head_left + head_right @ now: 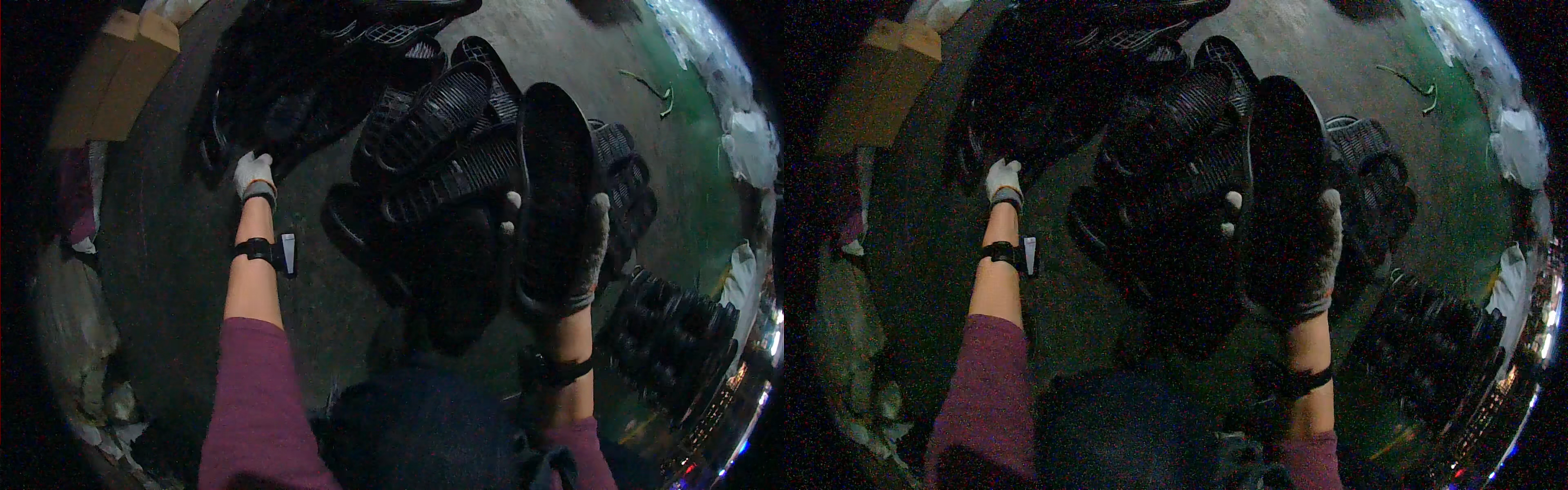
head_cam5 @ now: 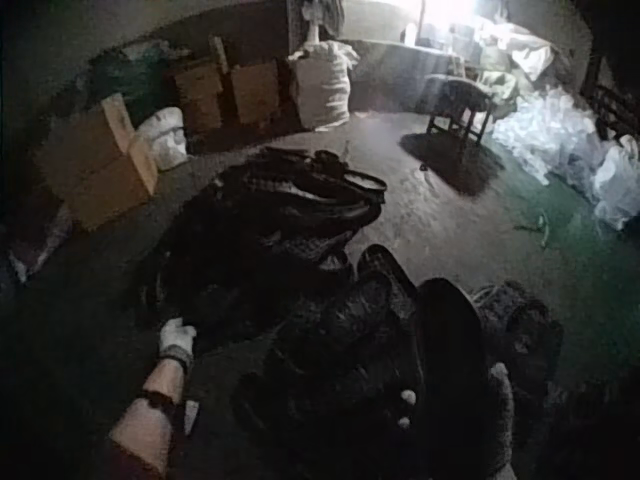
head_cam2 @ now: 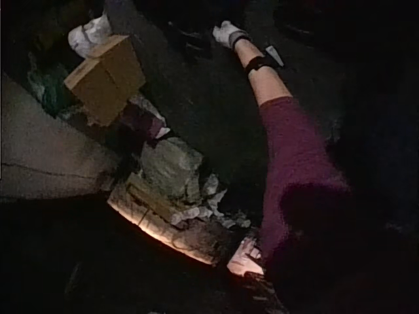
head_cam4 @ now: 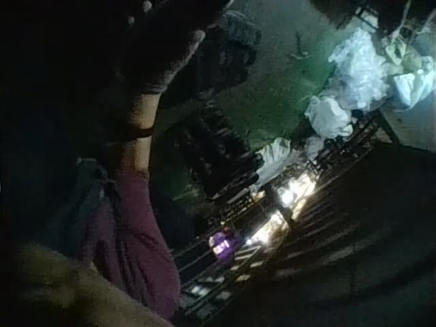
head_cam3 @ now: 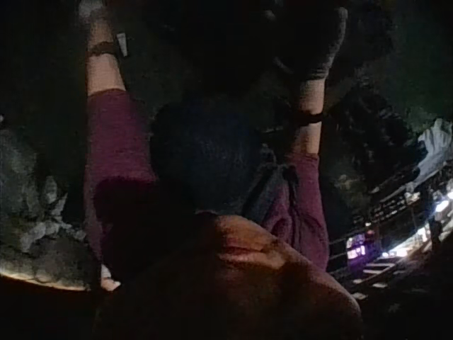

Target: Sorting and stacking black shoe soles on the floor of a manufacturing storage area.

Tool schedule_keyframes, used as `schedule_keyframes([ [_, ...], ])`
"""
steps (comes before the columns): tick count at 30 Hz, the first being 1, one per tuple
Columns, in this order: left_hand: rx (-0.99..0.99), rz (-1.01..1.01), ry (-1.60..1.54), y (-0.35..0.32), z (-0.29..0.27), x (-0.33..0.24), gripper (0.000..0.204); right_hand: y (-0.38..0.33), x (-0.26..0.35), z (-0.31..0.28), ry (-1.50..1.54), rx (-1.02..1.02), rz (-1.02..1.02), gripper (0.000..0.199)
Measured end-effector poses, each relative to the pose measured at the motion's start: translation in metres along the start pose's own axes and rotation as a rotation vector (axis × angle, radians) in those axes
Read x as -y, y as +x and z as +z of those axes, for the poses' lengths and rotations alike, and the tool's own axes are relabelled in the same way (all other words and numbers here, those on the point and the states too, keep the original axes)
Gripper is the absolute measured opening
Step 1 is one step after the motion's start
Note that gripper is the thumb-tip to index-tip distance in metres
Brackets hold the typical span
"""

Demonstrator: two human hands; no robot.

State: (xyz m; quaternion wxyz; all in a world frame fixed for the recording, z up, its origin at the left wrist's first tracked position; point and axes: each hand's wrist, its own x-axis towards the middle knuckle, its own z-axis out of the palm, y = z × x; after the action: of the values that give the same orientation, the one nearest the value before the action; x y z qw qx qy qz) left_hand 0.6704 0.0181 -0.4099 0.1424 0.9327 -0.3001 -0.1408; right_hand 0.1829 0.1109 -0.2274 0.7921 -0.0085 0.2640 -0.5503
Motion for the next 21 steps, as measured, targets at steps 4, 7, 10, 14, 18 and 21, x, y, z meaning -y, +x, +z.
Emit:
schedule_keyframes([
  [4, 0.435, -0.198, -0.479, -0.059, 0.005, -0.033, 0.055, -0.005, 0.002, 0.007, -0.159, -0.038, -0.03, 0.069],
  [7, 0.736, -0.285, -0.69, -0.063, -0.009, -0.053, 0.05, -0.009, -0.002, 0.024, -0.108, -0.005, 0.016, 0.068],
  [10, 1.13, -0.167, -0.976, -0.066, -0.004, -0.082, 0.046, -0.006, -0.008, 0.032, -0.079, -0.038, 0.01, 0.066],
  [14, 1.013, 0.059, -0.829, -0.071, -0.006, -0.091, 0.029, -0.007, -0.01, 0.044, -0.124, 0.108, 0.046, 0.063],
  [18, 1.107, 0.128, -1.179, -0.095, -0.02, -0.082, 0.025, -0.005, -0.017, 0.053, -0.229, 0.132, -0.019, 0.053],
  [21, 0.802, 0.645, -1.131, -0.137, -0.011, -0.076, 0.026, 0.019, -0.018, 0.052, -0.831, 0.019, -0.396, 0.048],
])
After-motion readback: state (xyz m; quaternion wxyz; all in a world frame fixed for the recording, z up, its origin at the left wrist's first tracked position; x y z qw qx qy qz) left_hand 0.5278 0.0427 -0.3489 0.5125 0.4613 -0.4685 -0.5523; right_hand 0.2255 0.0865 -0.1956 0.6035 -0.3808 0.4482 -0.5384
